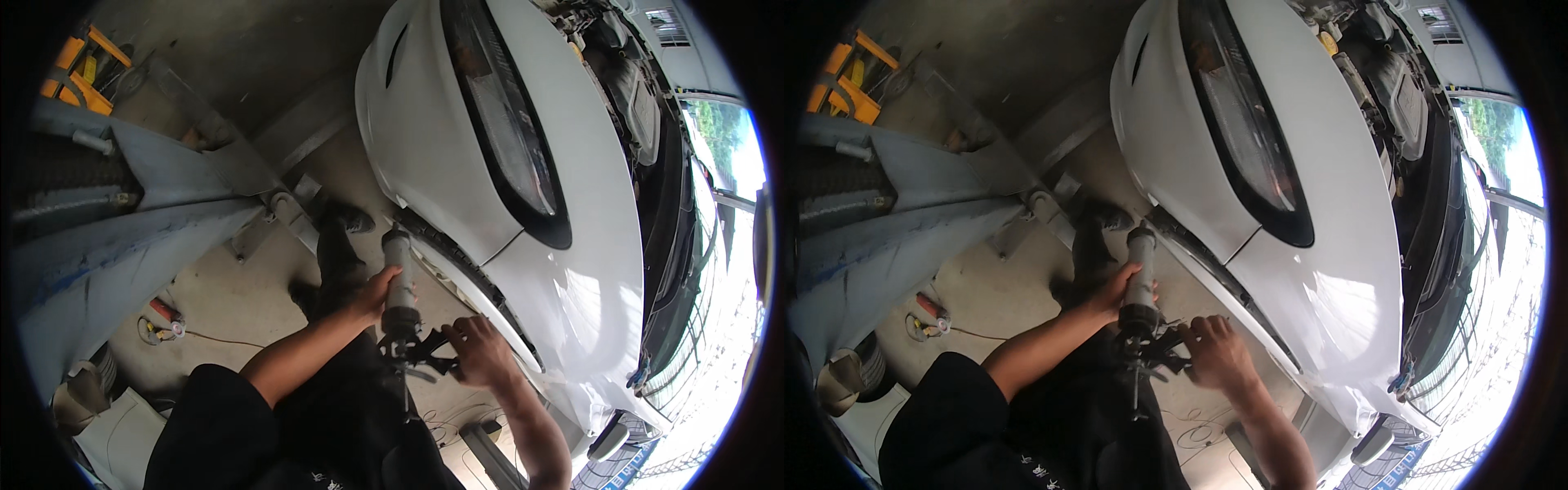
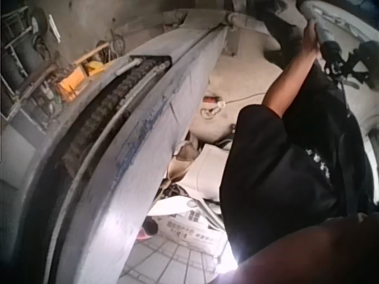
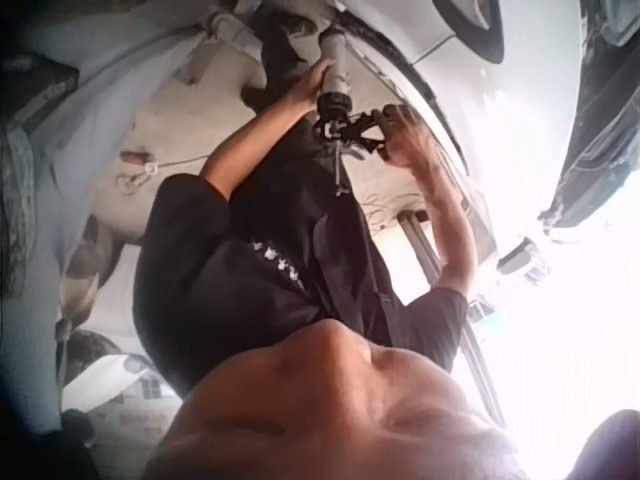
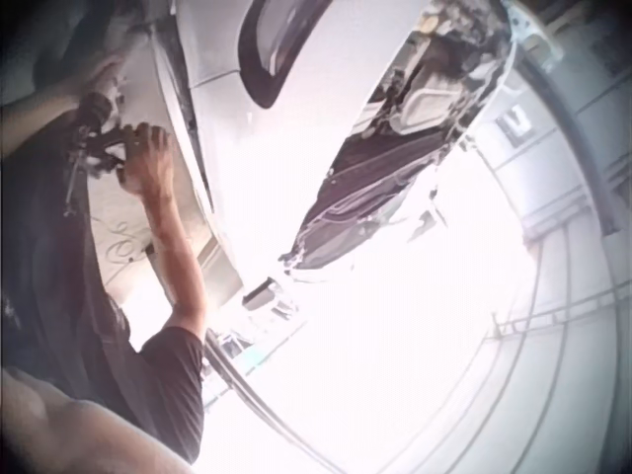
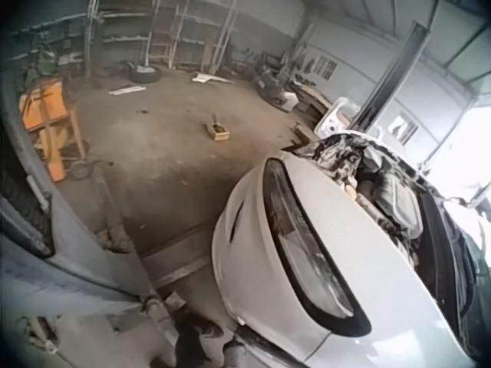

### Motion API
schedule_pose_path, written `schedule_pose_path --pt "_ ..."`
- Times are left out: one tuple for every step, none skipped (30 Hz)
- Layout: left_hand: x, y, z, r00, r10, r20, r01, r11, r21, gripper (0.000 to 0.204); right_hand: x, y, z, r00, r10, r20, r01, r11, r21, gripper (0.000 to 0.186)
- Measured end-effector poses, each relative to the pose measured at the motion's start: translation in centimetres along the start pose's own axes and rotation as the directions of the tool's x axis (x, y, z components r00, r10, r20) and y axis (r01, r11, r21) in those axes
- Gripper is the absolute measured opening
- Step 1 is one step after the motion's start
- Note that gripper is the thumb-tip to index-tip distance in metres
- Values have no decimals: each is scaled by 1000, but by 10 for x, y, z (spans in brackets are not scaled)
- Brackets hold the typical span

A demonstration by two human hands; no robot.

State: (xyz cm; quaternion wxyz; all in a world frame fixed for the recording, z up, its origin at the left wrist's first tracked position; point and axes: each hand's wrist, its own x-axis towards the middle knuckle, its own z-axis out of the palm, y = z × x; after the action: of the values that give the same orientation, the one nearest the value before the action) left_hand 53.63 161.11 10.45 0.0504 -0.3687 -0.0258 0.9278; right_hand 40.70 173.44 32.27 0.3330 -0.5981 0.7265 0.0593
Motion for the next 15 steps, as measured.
schedule_pose_path --pt "-8 1 3 999 -19 -37 18 999 -34 44 0 0 4 999 -22 -27 22 1000 -1 60" --pt "-12 4 -2 999 -32 -2 32 999 -37 44 0 -2 8 997 -43 -57 43 999 0 59" --pt "-14 8 -7 1000 -27 -6 26 999 -43 43 2 -5 10 996 -51 -67 53 998 19 57" --pt "-15 12 -10 1000 -23 -10 22 999 -48 43 6 -8 9 995 -45 -89 49 998 43 58" --pt "-17 18 -10 999 -25 -35 24 999 -26 42 9 -8 12 994 -37 -107 46 996 79 58" --pt "-19 25 -9 998 -27 -59 27 1000 -3 42 12 -7 14 992 -28 -125 43 992 117 58" --pt "-18 32 -8 996 -29 -84 30 999 20 42 16 -4 14 991 -22 -129 41 989 143 58" --pt "-16 37 -9 997 -35 -67 38 998 40 41 20 -3 14 991 -11 -131 31 988 151 58" --pt "-12 42 -9 998 -42 -50 45 997 61 40 23 -2 14 991 -1 -133 22 987 159 58" --pt "-8 46 -7 998 -49 -34 52 995 81 39 26 0 14 991 9 -134 14 986 167 58" --pt "-9 50 3 997 -68 -46 71 994 79 40 29 1 13 991 23 -132 3 982 189 57" --pt "-5 52 4 996 -74 -56 79 994 78 40 31 2 12 991 33 -126 -8 981 192 57" --pt "-2 54 4 995 -81 -67 86 993 77 41 33 2 10 992 43 -120 -19 981 195 56" --pt "0 56 4 994 -81 -77 87 994 73 42 35 4 8 992 46 -114 -23 981 195 56" --pt "3 55 2 992 -73 -102 81 994 74 45 37 6 5 993 51 -102 -31 981 191 54"
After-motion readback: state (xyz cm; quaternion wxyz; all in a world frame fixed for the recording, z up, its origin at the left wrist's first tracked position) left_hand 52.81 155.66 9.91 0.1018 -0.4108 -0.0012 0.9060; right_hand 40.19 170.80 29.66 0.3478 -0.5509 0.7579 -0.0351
